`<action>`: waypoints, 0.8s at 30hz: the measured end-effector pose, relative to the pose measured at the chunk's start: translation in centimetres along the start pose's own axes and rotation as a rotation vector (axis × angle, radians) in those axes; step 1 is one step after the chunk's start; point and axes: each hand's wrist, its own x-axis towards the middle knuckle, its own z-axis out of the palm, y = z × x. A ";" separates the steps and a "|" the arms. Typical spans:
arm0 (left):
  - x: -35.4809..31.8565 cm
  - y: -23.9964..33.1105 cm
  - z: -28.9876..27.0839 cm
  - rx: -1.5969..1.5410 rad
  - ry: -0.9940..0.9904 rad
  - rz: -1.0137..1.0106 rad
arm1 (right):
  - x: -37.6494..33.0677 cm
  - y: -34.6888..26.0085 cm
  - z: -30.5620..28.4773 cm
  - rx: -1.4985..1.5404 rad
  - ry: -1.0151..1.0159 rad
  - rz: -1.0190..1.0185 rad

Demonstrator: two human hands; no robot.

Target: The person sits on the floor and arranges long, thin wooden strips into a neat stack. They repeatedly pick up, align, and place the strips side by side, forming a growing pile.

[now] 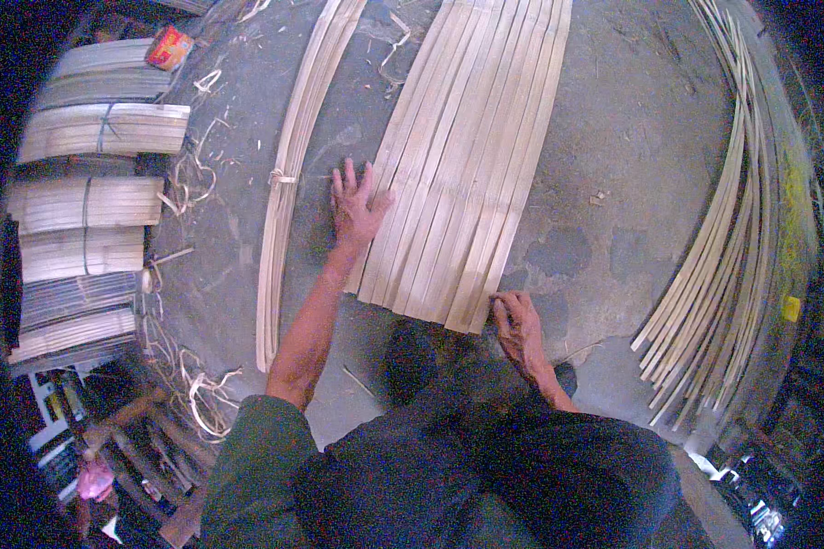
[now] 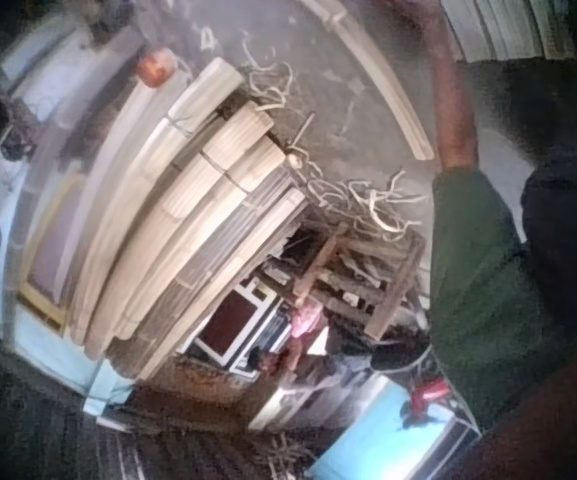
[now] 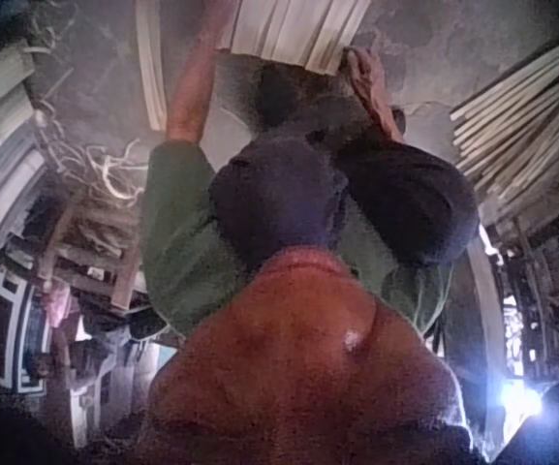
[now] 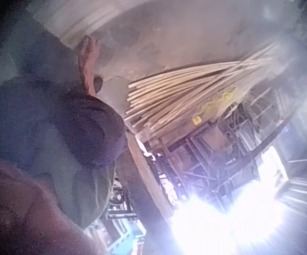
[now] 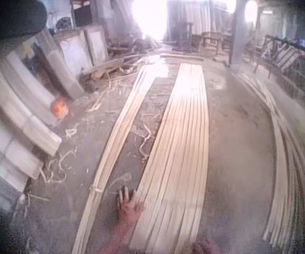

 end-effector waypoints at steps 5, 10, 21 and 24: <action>-0.3 0.1 0.3 0.039 0.052 0.005 | 0.3 -1.2 -0.6 -0.058 -0.032 0.000; -0.6 -0.7 1.3 -0.089 0.153 0.040 | 0.2 0.1 -1.3 -0.036 0.021 -0.072; 0.2 1.2 -0.8 -0.096 0.140 -0.172 | 7.0 -7.6 -21.0 -0.647 -0.065 -0.526; 0.6 1.4 -1.2 -0.014 0.097 -0.214 | 7.2 -9.0 -20.9 -0.727 -0.105 -0.464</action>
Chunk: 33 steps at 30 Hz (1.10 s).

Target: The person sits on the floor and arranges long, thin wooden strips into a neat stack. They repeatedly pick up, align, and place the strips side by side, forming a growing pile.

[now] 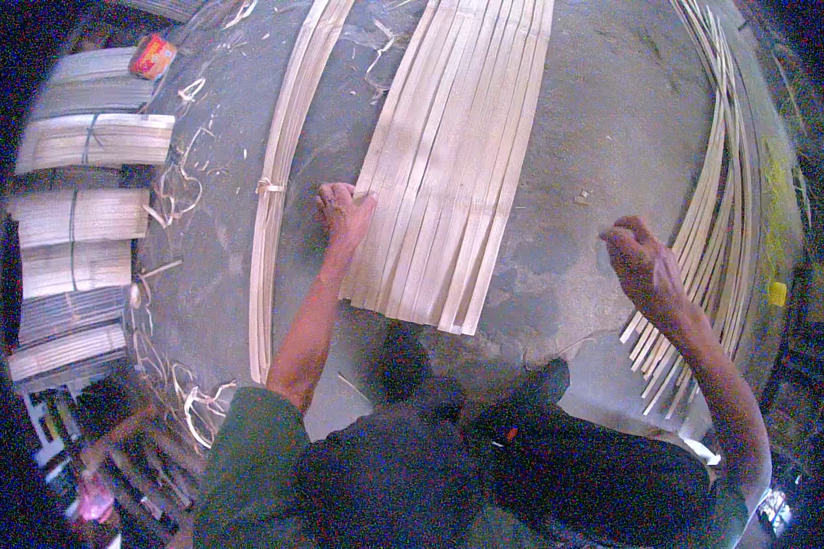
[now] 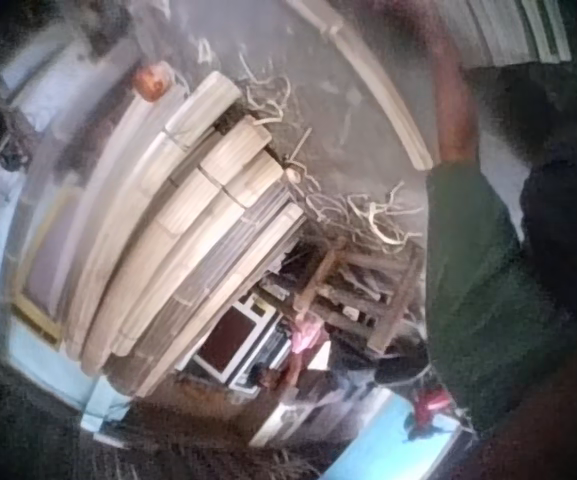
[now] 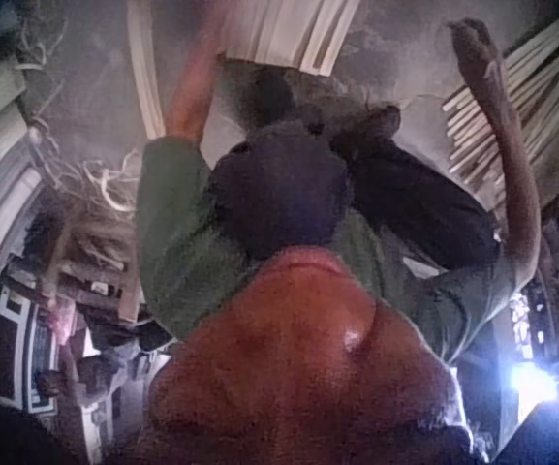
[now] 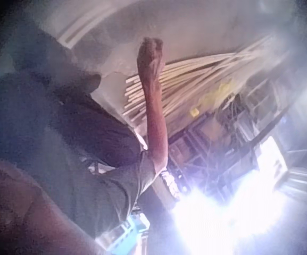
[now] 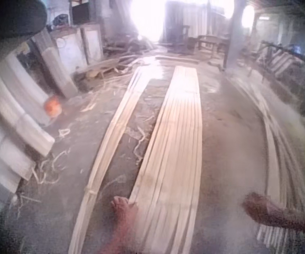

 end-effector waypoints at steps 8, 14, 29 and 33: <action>1.3 0.2 -0.3 -0.230 -0.180 0.015 | 5.6 -7.6 13.3 0.350 -0.185 -0.072; 3.1 0.2 -1.6 -0.201 -0.320 0.000 | 11.5 -15.5 21.9 0.547 0.020 -0.041; 3.8 -0.3 -5.4 -0.777 -0.543 -0.105 | 12.8 -20.2 27.2 1.148 0.215 0.299; 4.0 2.0 -6.8 -0.758 -0.522 -0.146 | 14.7 -21.7 25.8 1.355 0.087 0.420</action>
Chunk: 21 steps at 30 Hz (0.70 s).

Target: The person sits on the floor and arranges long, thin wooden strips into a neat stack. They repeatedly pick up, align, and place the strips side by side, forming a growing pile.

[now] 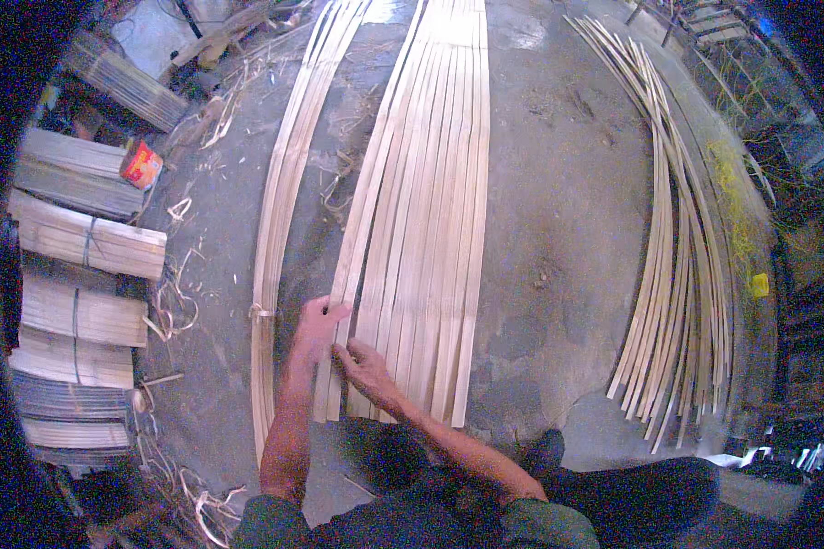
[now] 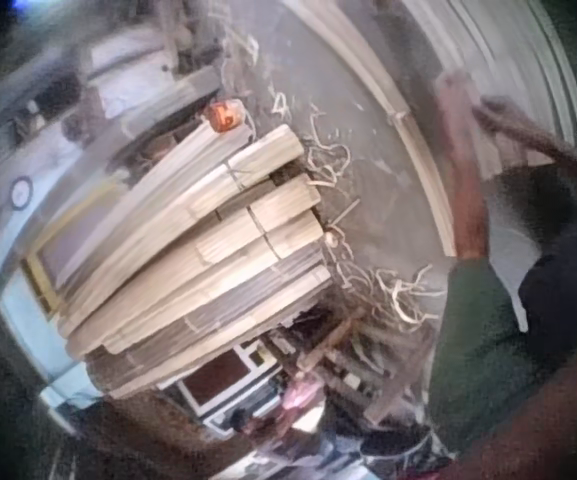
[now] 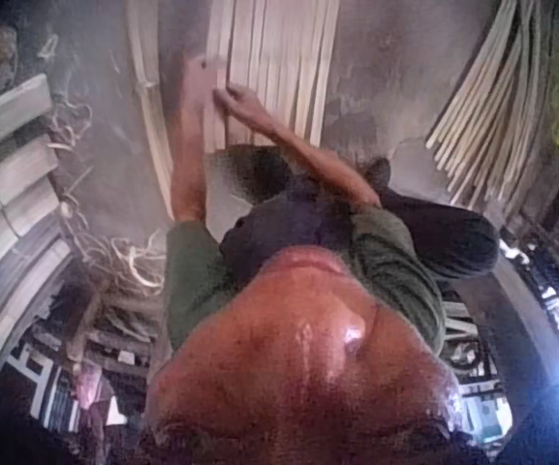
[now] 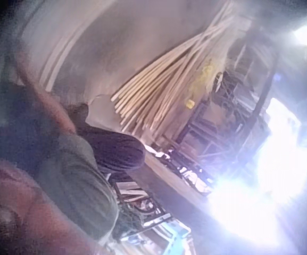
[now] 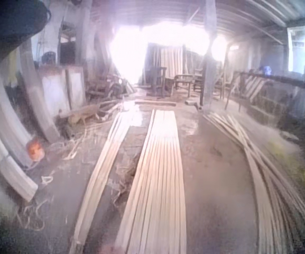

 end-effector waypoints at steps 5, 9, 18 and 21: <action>0.4 -2.5 0.4 0.239 0.353 0.346 | -2.3 -3.6 1.8 0.086 0.241 0.099; 0.0 -3.2 0.8 0.436 0.337 0.336 | -4.0 -5.4 0.0 0.040 0.317 -0.026; 0.9 -7.3 3.0 0.391 0.356 0.304 | -5.3 -2.7 -5.4 -0.092 0.365 0.085; 0.2 -5.6 3.8 0.370 0.353 0.347 | -4.7 -0.1 -7.8 -0.057 0.409 0.115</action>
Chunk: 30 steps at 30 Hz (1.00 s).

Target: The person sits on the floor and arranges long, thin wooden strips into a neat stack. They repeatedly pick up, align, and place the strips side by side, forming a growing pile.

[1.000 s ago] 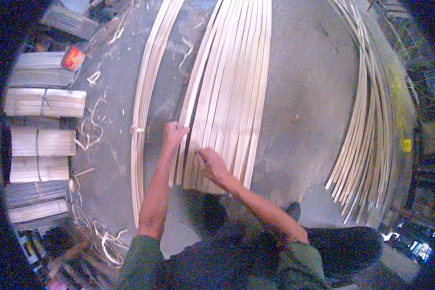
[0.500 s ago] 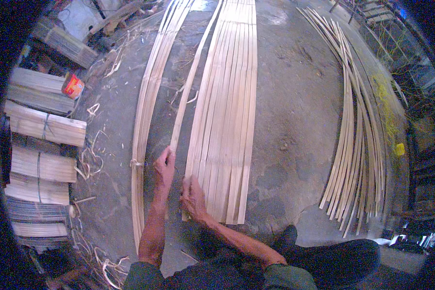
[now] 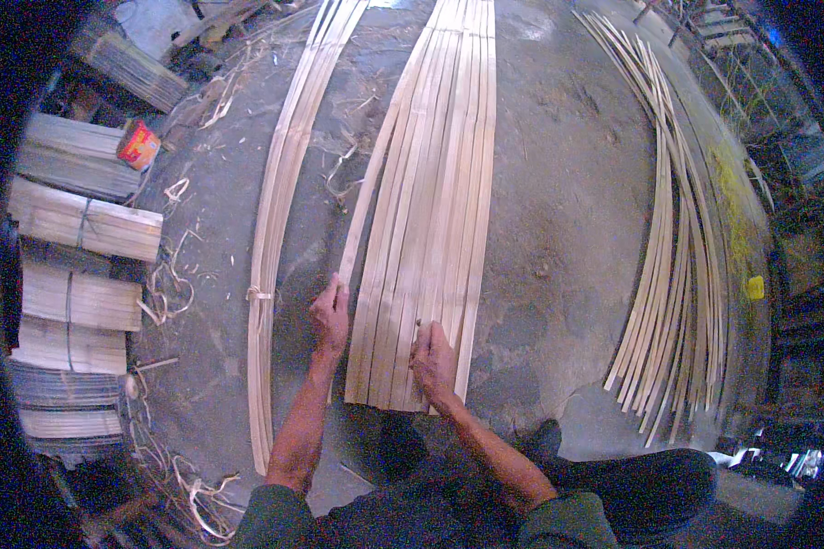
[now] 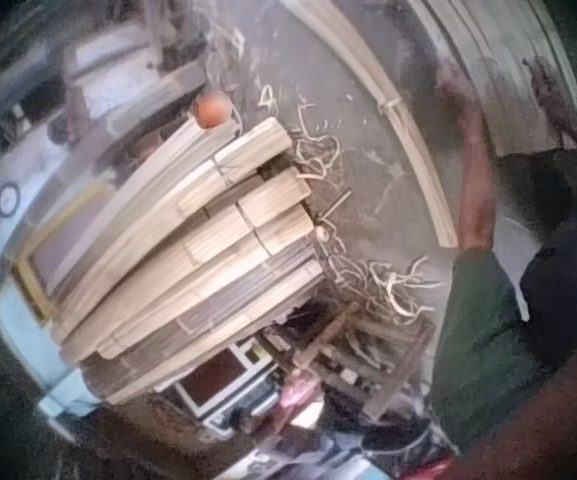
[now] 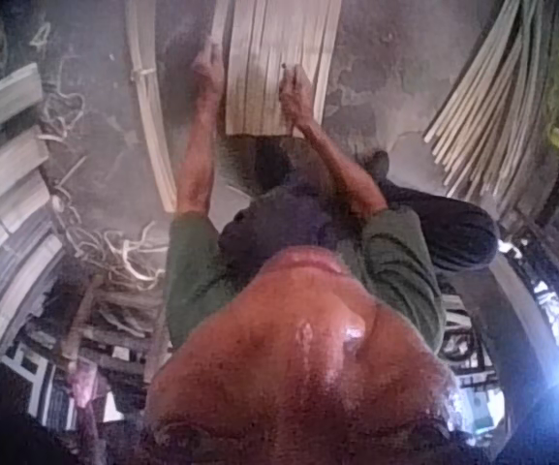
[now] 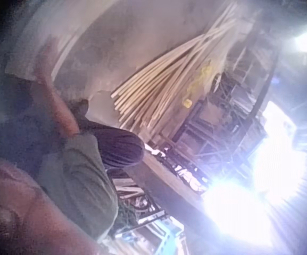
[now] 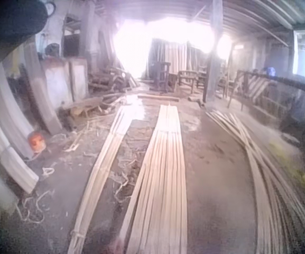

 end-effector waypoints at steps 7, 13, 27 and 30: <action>-0.2 0.4 0.0 0.004 0.104 0.053 | 0.2 1.5 -0.2 0.041 -0.008 0.026; 0.0 -0.8 -0.1 0.123 -0.032 -0.036 | 0.0 0.9 0.0 0.002 -0.020 0.010; -1.2 -0.2 0.0 0.345 -0.067 0.014 | 0.8 3.5 0.1 -0.012 0.003 -0.048; -1.2 0.0 0.3 0.416 -0.053 -0.024 | 1.2 4.8 0.0 -0.112 0.047 -0.090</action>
